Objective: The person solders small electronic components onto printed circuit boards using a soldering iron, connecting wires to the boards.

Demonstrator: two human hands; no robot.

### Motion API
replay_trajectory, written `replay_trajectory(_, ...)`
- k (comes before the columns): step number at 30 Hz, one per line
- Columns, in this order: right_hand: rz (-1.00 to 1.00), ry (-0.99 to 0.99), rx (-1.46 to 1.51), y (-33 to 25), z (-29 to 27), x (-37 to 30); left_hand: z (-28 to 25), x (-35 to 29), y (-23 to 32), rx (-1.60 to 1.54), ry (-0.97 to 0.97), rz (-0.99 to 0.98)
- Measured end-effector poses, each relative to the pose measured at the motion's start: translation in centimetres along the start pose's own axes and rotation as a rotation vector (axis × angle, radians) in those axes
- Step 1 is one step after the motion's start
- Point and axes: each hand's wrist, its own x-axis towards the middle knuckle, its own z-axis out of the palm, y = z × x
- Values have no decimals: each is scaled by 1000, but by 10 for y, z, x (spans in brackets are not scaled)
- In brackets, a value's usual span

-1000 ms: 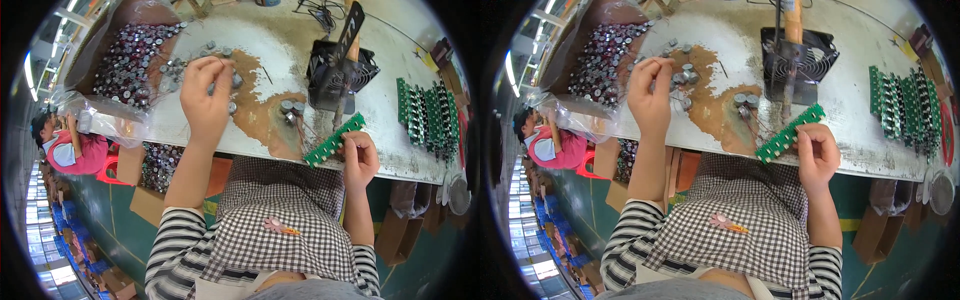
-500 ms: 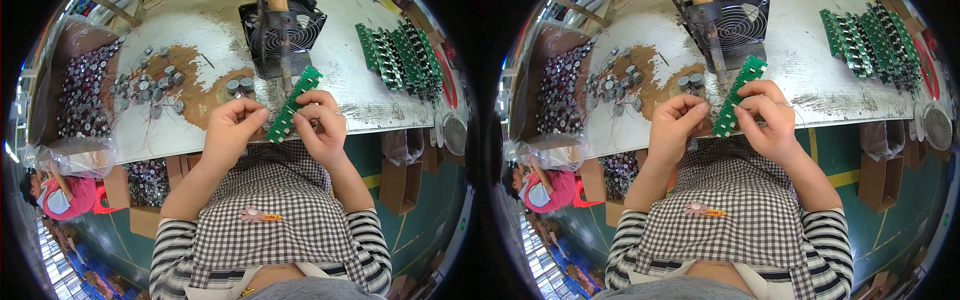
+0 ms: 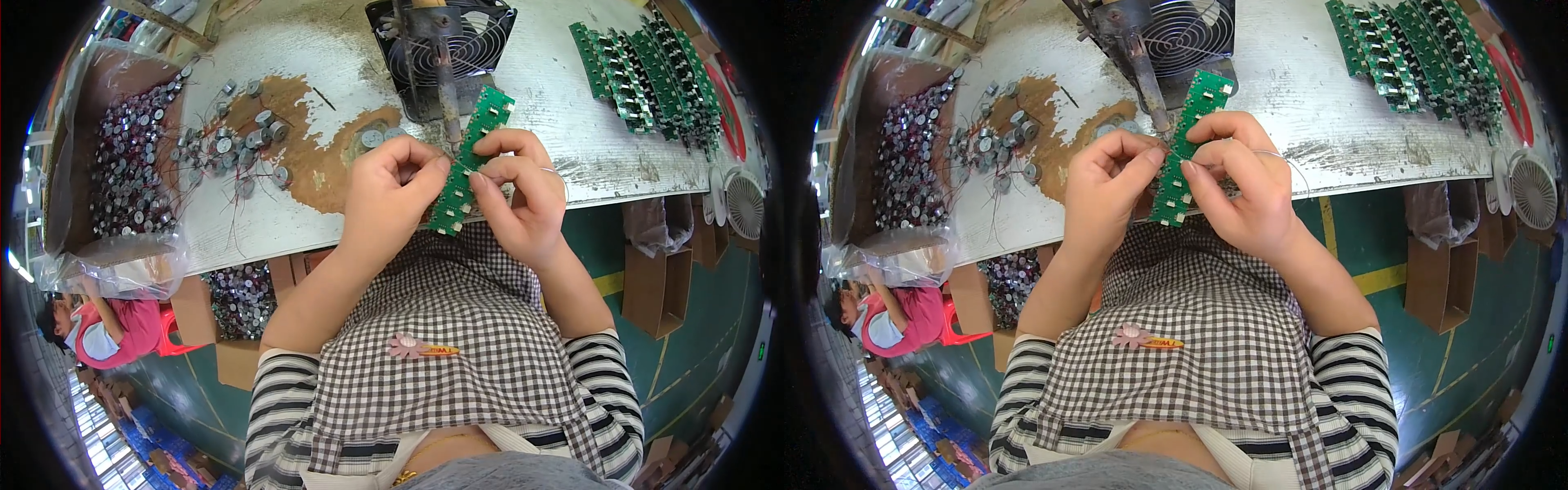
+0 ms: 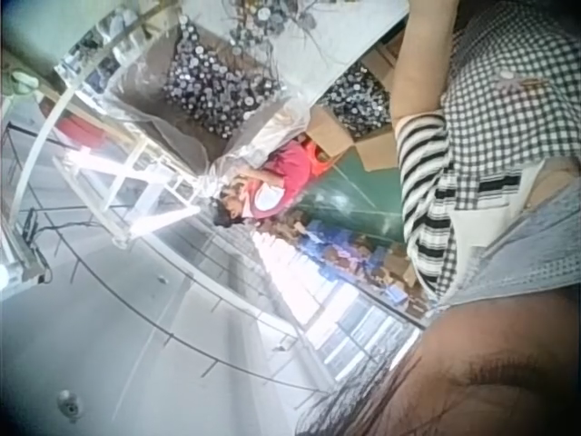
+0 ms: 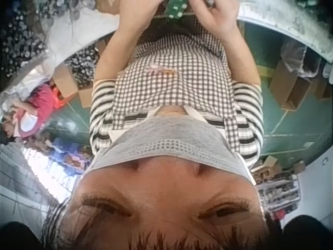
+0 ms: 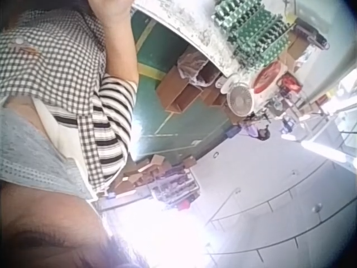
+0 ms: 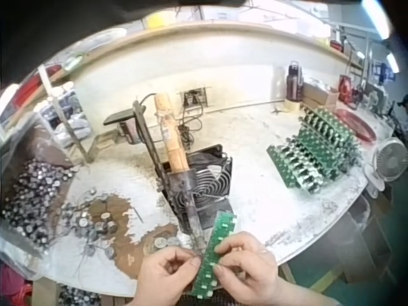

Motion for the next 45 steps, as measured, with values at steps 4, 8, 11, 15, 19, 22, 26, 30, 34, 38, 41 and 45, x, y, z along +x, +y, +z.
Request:
replay_trajectory(4, 4, -2, -29, 0, -1, 4, 2, 4, -4, -3, 22, 85)
replay_trajectory(8, -28, -12, -38, -2, -1, 7, 2, 3, -2, 19, 25, 143)
replay_trajectory(11, 42, 11, 25, -3, 2, -3, 1, -3, -3, 20, 30, 66)
replay_trajectory(15, 47, -3, 65, -5, 0, -6, 1, -4, -4, -5, -5, 86)
replay_trajectory(19, 46, 9, 107, -2, 0, -8, 0, 0, -4, -35, -51, 125)
replay_trajectory(22, 39, 15, 88, 0, 1, -7, -4, 5, -1, 36, -87, 51)
replay_trajectory(26, 38, 12, 42, -1, 3, -6, -11, 10, -2, 71, -143, 28)
replay_trajectory(30, 21, 8, -5, 2, 3, -3, -12, 14, 2, 92, -169, 14)
replay_trajectory(34, 6, 15, -3, 1, 1, 1, -11, 13, 5, 73, -164, 24)
replay_trajectory(38, 43, 5, 16, 1, 3, -5, -12, 12, 1, 136, -174, 22)
replay_trajectory(41, 42, 5, 11, 1, 3, -4, -12, 15, 2, 148, -179, -7)
replay_trajectory(45, -8, -22, -47, 0, 0, 4, -11, 22, 4, 156, -175, 99)
